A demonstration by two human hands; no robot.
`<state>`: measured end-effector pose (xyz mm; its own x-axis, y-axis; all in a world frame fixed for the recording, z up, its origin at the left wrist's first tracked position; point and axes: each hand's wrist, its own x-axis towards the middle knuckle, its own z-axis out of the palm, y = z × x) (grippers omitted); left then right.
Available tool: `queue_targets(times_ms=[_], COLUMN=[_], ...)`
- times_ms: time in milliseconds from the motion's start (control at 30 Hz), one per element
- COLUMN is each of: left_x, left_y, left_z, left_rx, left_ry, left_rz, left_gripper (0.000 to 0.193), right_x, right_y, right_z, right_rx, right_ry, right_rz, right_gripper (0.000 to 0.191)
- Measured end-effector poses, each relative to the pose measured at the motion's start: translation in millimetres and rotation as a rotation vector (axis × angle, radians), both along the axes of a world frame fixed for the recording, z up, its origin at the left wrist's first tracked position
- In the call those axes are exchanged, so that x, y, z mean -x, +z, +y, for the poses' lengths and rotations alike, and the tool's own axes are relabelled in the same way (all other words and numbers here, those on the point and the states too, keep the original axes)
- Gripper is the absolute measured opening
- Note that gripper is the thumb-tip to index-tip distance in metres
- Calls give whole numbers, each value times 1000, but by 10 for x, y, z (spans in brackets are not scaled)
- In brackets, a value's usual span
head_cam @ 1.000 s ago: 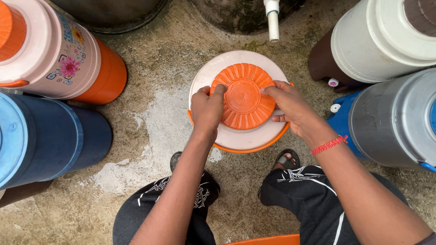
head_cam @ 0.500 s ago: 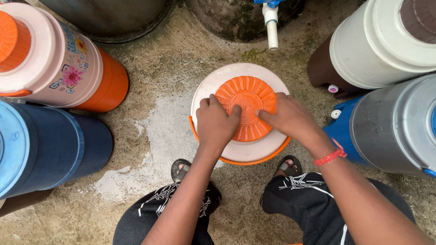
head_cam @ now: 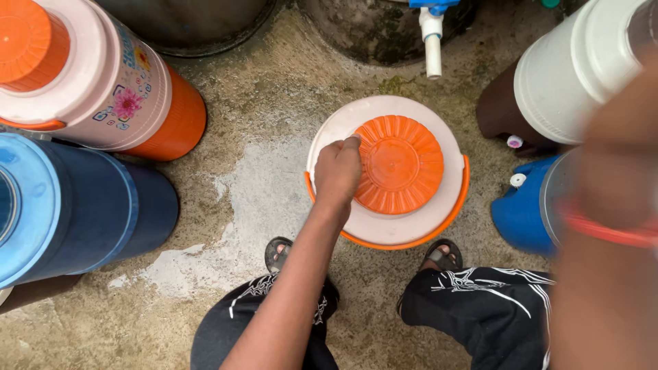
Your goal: The person carries an insulated water cooler to a tap, opens its lid, removes the inner tray and rinses it, then holds the cooler under the tap to fill it with water and reassembles the lid and tray.
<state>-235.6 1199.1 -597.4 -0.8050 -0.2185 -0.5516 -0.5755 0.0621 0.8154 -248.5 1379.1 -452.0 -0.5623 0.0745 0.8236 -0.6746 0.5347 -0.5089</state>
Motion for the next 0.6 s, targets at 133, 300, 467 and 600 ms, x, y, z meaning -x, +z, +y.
queue_targets(times_ms=[133,300,467,600], left_x=[45,29,29,30], left_y=[86,192,178,22], left_z=[-14,42,65,118], left_rx=[-57,-45,39,276], left_ry=[87,47,-40,-138], left_rz=[-19,-60,-17,147], left_gripper=[53,58,57,55], right_x=[91,129,203,-82], right_y=[-954,-1676,-1747,-1520], right_z=[-477,-267,-172,-20], right_rx=[-793,-806,-785,-786], right_ry=[-279,-273,-233,-76], right_rz=[-848,-881,-898,-850], right_gripper=[61,68,71,77])
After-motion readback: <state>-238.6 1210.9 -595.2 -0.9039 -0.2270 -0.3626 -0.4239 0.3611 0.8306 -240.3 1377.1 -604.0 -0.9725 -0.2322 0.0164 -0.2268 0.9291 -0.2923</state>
